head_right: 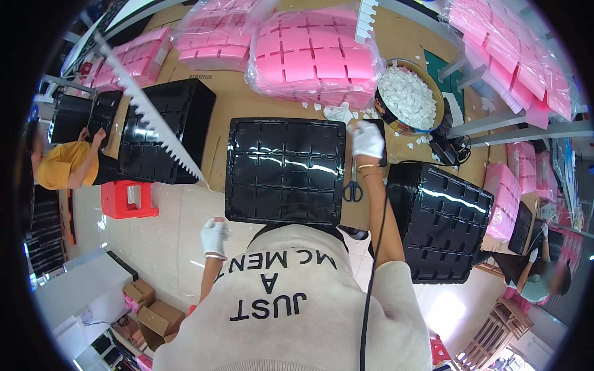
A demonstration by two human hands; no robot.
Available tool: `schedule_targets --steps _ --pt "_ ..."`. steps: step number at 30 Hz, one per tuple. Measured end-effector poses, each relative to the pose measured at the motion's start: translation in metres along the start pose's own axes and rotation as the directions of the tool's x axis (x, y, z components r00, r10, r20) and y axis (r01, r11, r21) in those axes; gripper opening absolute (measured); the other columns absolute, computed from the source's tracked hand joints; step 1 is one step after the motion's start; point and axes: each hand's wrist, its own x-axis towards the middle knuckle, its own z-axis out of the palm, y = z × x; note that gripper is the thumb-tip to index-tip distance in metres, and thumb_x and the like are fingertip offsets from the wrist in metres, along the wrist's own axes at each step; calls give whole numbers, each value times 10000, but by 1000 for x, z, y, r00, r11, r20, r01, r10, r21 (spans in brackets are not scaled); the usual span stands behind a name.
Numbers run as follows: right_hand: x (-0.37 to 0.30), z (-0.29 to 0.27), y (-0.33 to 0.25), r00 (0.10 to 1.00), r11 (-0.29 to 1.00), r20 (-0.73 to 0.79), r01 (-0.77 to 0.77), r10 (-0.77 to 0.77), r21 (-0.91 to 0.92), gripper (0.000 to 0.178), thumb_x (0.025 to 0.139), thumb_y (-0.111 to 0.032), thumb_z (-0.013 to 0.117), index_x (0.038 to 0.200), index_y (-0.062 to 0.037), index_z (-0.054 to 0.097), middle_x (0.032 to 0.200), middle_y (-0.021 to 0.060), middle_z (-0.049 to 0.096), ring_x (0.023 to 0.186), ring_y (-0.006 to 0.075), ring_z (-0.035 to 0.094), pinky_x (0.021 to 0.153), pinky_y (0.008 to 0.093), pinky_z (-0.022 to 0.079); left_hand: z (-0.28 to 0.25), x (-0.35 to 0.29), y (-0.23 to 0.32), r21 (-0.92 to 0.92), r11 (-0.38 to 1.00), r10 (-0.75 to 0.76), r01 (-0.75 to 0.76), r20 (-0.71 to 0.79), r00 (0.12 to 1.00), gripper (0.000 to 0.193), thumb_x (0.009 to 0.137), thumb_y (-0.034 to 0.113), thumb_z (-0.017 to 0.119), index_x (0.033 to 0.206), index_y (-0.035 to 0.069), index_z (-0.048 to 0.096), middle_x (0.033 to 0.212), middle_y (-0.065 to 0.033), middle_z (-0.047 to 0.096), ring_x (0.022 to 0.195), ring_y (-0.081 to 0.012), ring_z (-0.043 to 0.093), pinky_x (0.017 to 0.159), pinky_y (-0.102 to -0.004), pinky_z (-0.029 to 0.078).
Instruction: The person assembles foam inserts into plastic trays, then applies tape to the trays with scissors.
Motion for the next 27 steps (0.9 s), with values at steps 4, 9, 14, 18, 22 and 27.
schedule_targets --steps 4,9,14,18,22,27 --pt "49 -21 70 893 951 -343 -309 291 3 141 861 -147 613 939 -96 719 841 139 659 787 294 641 691 376 505 84 -23 78 -81 969 248 -234 341 907 126 910 128 612 956 21 660 788 -47 663 616 -101 603 529 -210 440" --pt "79 -40 36 818 951 -491 -296 300 88 147 823 -138 613 846 -56 733 790 168 696 731 297 676 696 362 521 167 25 180 61 569 780 -820 275 562 133 897 101 619 954 9 696 869 -80 691 756 -181 665 707 -265 518" --pt "111 -39 -44 939 986 -325 148 -115 78 195 806 -195 626 892 -56 733 883 191 693 829 382 661 760 439 524 227 105 254 201 254 960 -946 70 272 192 849 117 663 1018 37 706 933 -134 691 886 -254 671 774 -326 521" --pt "145 -28 -38 993 978 -56 93 -106 -186 256 812 -201 624 1013 -68 707 990 208 677 920 377 655 803 454 529 251 104 306 554 229 907 -800 177 382 201 762 145 711 942 56 716 929 -176 689 903 -334 666 796 -413 529" --pt "161 -9 -22 997 956 82 35 -12 -291 223 831 -167 573 984 -69 701 990 208 678 932 377 662 817 461 536 258 135 305 672 161 891 -723 216 399 154 718 172 738 833 74 706 834 -168 683 837 -345 671 743 -442 534" --pt "166 8 -6 997 965 41 78 -70 -250 185 812 -192 585 888 -85 714 893 210 688 873 390 666 765 481 538 270 154 299 639 185 854 -747 272 444 144 718 155 733 829 69 702 820 -141 680 812 -330 668 715 -441 525"
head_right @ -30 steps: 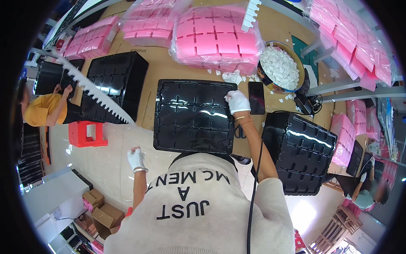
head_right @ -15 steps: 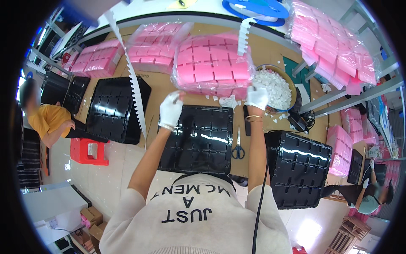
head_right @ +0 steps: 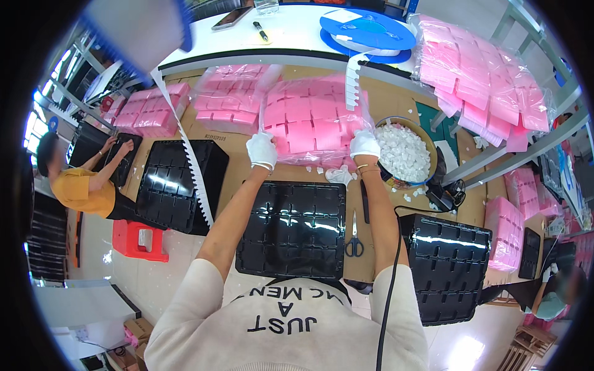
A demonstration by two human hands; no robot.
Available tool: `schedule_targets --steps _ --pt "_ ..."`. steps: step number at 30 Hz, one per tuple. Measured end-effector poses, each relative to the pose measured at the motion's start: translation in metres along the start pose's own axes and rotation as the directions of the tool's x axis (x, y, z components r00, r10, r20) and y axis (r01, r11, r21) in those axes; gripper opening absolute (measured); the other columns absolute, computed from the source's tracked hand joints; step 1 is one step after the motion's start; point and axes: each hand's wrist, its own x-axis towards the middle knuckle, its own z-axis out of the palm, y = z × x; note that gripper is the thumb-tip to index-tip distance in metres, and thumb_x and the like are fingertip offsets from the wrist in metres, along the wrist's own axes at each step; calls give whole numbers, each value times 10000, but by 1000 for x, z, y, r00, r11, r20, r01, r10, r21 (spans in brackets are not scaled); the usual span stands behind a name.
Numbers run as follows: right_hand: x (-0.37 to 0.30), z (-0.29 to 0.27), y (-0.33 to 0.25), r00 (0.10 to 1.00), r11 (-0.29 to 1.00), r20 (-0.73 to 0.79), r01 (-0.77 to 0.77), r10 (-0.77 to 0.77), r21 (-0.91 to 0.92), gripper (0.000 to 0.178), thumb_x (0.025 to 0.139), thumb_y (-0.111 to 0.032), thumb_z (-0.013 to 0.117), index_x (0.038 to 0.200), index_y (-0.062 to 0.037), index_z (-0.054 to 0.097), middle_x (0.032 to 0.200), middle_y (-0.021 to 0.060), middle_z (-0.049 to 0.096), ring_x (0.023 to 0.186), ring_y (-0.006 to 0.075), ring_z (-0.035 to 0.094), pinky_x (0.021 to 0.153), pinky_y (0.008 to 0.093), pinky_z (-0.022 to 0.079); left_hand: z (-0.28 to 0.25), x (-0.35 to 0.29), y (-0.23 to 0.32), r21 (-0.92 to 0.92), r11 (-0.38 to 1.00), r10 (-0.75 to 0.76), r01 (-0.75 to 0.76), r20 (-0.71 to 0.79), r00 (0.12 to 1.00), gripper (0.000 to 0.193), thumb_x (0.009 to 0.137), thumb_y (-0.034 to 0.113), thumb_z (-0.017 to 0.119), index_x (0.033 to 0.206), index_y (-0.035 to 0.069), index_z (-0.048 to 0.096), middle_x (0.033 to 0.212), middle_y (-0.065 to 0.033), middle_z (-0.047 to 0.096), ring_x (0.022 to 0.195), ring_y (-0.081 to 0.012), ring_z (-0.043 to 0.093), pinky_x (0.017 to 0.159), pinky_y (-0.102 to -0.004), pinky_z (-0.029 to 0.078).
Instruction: The person assembles foam inserts into plastic trays, then applies tape to the trays with scissors.
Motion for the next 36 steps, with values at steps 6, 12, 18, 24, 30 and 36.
schedule_targets --steps 6,12,18,24,30,36 --pt "6 -23 -21 996 997 50 -79 79 1 206 790 -219 601 885 -95 735 861 212 684 841 380 670 778 453 536 4 1 -8 300 953 59 -38 -63 996 142 700 172 737 822 109 702 824 -131 662 827 -308 649 722 -441 506" --pt "11 -64 -40 975 982 -218 10 32 187 230 786 -220 585 832 -51 733 859 224 680 826 393 662 766 454 531 -32 -14 21 274 955 88 -114 105 991 351 728 269 763 1006 84 655 952 -120 649 936 -286 629 755 -410 499" --pt "25 -85 -50 981 989 -178 -45 71 141 249 774 -256 622 867 -60 744 862 227 680 836 389 663 777 438 532 -15 -9 6 147 975 171 -168 -2 985 170 683 164 727 847 119 726 851 -100 690 866 -297 652 758 -444 507" --pt "21 -88 -49 986 988 -152 -47 69 145 261 770 -251 630 907 -62 746 891 220 684 842 390 663 793 429 532 -17 3 -2 60 983 176 -173 -48 983 105 733 189 648 737 116 723 760 -91 690 826 -280 644 736 -448 476" --pt "-10 -98 -66 955 985 -293 86 -39 150 217 791 -218 619 875 -53 730 818 203 676 792 387 657 755 438 528 -84 10 20 181 950 290 -255 -198 936 152 757 228 629 763 104 717 846 -68 682 800 -278 620 706 -445 446" --pt "-125 -73 -77 993 963 -92 -44 71 265 147 812 -181 617 834 -60 697 886 196 666 841 382 639 731 443 513 -88 -76 -15 200 900 414 -387 -110 904 95 745 208 646 778 122 668 900 -52 632 821 -265 582 722 -430 415"
